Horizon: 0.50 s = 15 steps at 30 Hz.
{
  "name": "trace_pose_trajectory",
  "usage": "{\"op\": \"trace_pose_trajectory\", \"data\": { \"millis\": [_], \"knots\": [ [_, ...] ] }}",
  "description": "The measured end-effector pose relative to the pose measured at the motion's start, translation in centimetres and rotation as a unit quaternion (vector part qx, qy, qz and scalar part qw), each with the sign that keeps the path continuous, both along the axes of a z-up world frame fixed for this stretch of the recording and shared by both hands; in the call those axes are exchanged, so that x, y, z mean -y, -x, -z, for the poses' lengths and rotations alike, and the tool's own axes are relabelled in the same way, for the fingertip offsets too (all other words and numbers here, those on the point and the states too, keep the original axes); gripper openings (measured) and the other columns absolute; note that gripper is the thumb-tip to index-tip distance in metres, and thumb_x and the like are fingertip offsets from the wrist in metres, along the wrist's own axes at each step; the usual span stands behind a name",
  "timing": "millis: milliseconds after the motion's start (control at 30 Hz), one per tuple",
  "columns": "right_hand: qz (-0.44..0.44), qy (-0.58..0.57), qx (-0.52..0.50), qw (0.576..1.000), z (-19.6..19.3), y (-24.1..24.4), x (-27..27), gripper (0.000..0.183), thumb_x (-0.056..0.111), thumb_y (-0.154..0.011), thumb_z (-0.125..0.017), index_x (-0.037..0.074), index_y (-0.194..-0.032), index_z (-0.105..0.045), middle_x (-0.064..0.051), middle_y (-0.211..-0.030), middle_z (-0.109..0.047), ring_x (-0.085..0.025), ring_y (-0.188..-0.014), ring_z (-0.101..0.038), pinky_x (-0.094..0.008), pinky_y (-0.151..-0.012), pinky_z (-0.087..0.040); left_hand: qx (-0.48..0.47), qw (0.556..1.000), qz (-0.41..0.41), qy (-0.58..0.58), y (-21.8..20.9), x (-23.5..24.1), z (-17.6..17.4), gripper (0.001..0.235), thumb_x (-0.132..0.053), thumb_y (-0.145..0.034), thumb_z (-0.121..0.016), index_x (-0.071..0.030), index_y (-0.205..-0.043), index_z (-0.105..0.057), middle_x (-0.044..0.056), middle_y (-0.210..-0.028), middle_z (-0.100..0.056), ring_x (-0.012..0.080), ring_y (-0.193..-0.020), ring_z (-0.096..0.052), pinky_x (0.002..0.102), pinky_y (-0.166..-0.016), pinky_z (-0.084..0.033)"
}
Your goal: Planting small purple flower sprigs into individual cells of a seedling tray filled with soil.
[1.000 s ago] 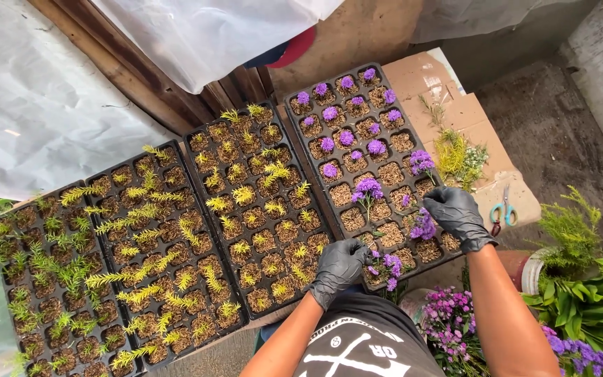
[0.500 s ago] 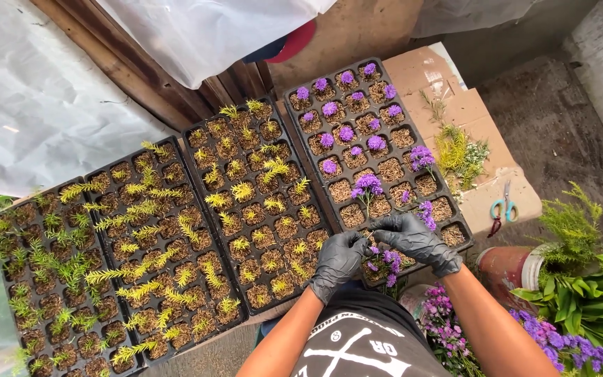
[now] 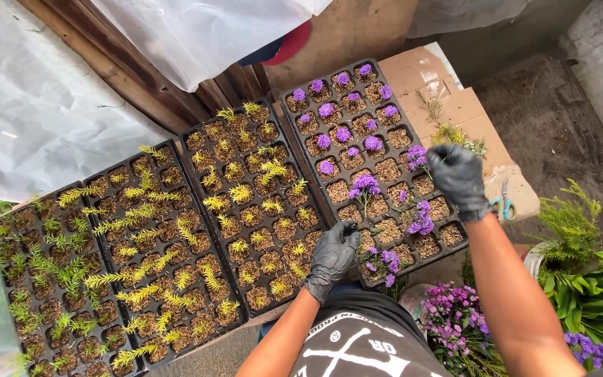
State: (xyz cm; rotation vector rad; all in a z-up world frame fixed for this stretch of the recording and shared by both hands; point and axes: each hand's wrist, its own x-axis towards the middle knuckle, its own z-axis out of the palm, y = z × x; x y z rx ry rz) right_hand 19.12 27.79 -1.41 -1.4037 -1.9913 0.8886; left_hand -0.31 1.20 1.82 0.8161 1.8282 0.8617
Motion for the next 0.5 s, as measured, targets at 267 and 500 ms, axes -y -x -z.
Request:
{"op": "trace_pose_trajectory", "data": {
  "millis": [267,500],
  "knots": [
    [-0.089,-0.214,0.236,0.944,8.9,2.7,-10.0,0.011,0.033,-0.095,-0.071,0.025,-0.097,-0.078,-0.004,-0.086,-0.071,-0.028,-0.096,-0.072,-0.04,-0.084,-0.059,-0.012,1.0,-0.016,0.019,0.2,0.4,1.4,0.031,-0.032,-0.095,-0.06,-0.018,-0.119,-0.073,0.013,-0.108,-0.077,0.0403,-0.111,-0.069,0.052,-0.095,-0.054],
    [-0.146,-0.157,0.332,0.919,6.8,6.1,-8.4,0.018,0.023,-0.094,-0.066,0.012,-0.095,-0.081,-0.014,-0.084,-0.074,-0.037,-0.089,-0.074,-0.047,-0.08,-0.061,-0.018,0.999,-0.043,-0.003,0.9,1.4,3.0,0.031,-0.031,-0.095,-0.061,-0.014,-0.118,-0.072,0.017,-0.108,-0.076,0.0451,-0.11,-0.067,0.055,-0.094,-0.054]
  ]
}}
